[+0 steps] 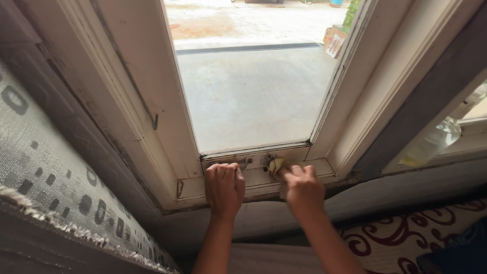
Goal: The person wipes the window frame and glass with a cloth, moving along the edges and corners. They occasionally spray a cleaning solution onto the cloth and continue wiping the frame and glass surfaces.
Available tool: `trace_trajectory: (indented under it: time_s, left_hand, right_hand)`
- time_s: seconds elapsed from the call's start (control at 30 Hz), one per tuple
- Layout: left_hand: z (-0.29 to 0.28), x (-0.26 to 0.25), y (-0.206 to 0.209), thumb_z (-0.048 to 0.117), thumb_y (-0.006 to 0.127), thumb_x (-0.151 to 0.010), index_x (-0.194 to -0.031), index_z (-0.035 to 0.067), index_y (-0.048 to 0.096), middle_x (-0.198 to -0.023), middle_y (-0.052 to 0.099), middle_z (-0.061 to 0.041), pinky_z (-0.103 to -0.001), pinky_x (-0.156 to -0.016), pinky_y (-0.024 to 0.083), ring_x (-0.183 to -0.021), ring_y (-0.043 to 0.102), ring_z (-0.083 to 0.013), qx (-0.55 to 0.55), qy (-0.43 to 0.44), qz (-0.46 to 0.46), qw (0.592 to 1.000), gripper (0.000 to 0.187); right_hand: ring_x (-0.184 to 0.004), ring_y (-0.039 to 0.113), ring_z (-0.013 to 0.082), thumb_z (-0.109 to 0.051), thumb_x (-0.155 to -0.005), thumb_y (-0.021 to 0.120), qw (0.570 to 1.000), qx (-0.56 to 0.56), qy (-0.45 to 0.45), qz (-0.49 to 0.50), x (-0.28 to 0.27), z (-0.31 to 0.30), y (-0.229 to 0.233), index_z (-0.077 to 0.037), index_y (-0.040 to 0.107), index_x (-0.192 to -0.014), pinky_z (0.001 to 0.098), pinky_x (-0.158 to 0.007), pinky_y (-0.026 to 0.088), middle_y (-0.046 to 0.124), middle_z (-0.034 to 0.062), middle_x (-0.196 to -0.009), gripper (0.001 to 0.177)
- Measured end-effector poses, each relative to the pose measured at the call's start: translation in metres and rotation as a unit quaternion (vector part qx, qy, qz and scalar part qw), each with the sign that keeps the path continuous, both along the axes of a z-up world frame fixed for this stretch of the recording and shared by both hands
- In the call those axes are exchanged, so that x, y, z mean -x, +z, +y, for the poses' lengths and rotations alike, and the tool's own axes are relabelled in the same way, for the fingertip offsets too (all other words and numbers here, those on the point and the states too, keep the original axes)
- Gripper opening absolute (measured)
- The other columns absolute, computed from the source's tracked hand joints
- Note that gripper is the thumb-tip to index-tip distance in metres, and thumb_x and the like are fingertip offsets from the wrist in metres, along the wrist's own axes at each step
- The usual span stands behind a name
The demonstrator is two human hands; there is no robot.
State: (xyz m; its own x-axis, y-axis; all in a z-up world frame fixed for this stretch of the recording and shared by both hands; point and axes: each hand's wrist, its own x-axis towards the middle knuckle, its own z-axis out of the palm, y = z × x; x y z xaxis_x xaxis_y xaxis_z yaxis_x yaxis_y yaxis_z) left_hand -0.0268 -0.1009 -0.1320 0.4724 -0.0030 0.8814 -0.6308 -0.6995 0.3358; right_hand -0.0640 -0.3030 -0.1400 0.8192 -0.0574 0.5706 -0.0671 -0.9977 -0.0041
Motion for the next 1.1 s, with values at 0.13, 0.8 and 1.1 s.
trace_trajectory:
  time_s: [0.13, 0.8, 1.1]
  left_hand:
    - [0.0, 0.002, -0.005, 0.013, 0.065, -0.092, -0.101, 0.008, 0.07, -0.099, 0.068, -0.008, -0.043, -0.094, 0.048, -0.102, 0.059, -0.0322, 0.005, -0.007, 0.007, 1.0, 0.011]
    - [0.002, 0.001, -0.004, 0.013, 0.068, -0.09, -0.101, 0.008, 0.07, -0.099, 0.069, -0.008, -0.043, -0.093, 0.049, -0.101, 0.06, -0.0315, 0.01, 0.001, -0.008, 1.0, 0.013]
    - [0.005, 0.001, -0.006, 0.014, 0.068, -0.091, -0.102, 0.009, 0.07, -0.099, 0.069, -0.006, -0.043, -0.094, 0.049, -0.102, 0.06, -0.0313, 0.005, -0.001, -0.001, 1.0, 0.012]
  right_hand:
    - [-0.107, 0.065, 0.0267, -0.011, -0.103, 0.053, 0.991, 0.017, -0.087, 0.101, -0.004, -0.051, 0.007, -0.015, 0.078, -0.112, 0.0381, -0.086, 0.061, 0.073, 0.0054, -0.118, 0.027]
    - [-0.113, 0.071, 0.0322, -0.03, -0.097, 0.047, 0.905, -0.15, -0.225, 0.33, 0.009, -0.087, 0.049, -0.012, 0.074, -0.118, 0.0475, -0.102, 0.053, 0.073, 0.0163, -0.122, 0.039]
    - [-0.097, 0.075, 0.0339, -0.032, -0.095, 0.049, 0.965, -0.096, -0.184, 0.158, 0.025, -0.072, 0.043, -0.018, 0.066, -0.136, 0.0479, -0.091, 0.058, 0.076, 0.0151, -0.106, 0.046]
